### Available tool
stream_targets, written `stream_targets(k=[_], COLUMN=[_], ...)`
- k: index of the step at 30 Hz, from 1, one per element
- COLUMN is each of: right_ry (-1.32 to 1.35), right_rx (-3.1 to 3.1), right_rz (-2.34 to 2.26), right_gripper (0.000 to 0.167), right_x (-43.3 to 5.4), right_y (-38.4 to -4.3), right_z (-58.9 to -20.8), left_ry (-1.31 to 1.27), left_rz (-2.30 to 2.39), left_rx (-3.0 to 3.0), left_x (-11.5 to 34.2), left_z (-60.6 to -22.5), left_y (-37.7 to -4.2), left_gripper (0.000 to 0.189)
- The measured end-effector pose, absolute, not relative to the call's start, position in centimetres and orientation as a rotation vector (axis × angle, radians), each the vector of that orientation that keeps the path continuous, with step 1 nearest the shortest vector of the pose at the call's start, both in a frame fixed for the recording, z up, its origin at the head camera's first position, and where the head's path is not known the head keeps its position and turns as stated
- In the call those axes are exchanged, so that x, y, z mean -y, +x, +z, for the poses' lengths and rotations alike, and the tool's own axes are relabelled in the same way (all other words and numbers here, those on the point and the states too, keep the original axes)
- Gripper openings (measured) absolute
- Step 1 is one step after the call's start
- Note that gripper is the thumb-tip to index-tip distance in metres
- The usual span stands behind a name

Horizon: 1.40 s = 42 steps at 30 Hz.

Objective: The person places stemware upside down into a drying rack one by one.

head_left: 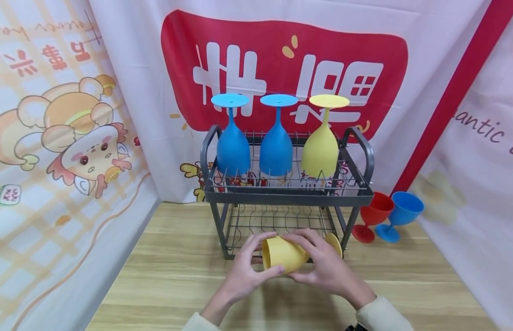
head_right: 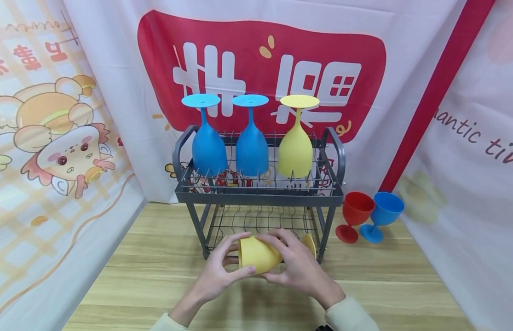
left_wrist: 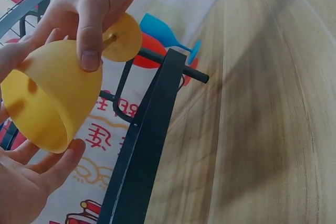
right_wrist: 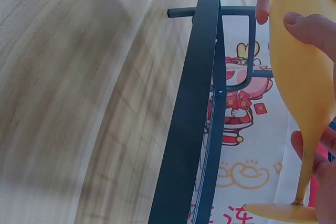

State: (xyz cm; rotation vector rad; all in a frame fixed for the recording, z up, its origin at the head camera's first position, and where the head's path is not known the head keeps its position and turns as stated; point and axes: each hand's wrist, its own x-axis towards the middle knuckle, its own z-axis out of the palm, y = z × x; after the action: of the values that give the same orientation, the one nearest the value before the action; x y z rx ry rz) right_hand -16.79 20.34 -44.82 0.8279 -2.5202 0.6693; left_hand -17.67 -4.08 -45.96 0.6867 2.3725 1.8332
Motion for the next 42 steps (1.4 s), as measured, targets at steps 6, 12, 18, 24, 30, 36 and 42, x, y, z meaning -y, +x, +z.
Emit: stream_targets(k=[6,12,18,24,30,36,42], right_ry=[0.81,0.8,0.751,0.604,0.37,0.222,0.212], right_rx=[2.527,2.522,2.38,2.409,2.662,2.584,2.529], right_rz=[0.65,0.607,0.567,0.659,1.039,1.402,1.498], right_gripper=[0.091,0.095,0.086,0.046,0.029,0.025,0.042], right_x=[-20.3,-20.3,-20.1,-19.9,-19.3,-18.7,-18.3], right_y=[-16.7,-16.2,-15.7,-15.6,-15.4,-15.1,-15.0], right_z=[-45.1,-45.7,-46.5,-47.9,-49.2,-49.9,-50.4], left_ry=[0.682,0.664,0.488,0.406,0.418,0.463,0.509], left_rz=[1.838,1.857,1.976,2.107,2.13,2.082,1.949], left_rx=[-2.394,-2.4,-2.434,-2.429,-2.351,-2.255,-2.308], left_x=[3.9,3.8,3.9,4.1,3.7,3.8,4.6], left_z=[-46.4,-46.8,-47.1,-46.9,-47.3,-48.3,-49.9], left_y=[-17.5,-17.5,-17.7,-17.8,-17.5,-17.5,-17.7], left_gripper=[0.07,0.069,0.068,0.069,0.068,0.071,0.08])
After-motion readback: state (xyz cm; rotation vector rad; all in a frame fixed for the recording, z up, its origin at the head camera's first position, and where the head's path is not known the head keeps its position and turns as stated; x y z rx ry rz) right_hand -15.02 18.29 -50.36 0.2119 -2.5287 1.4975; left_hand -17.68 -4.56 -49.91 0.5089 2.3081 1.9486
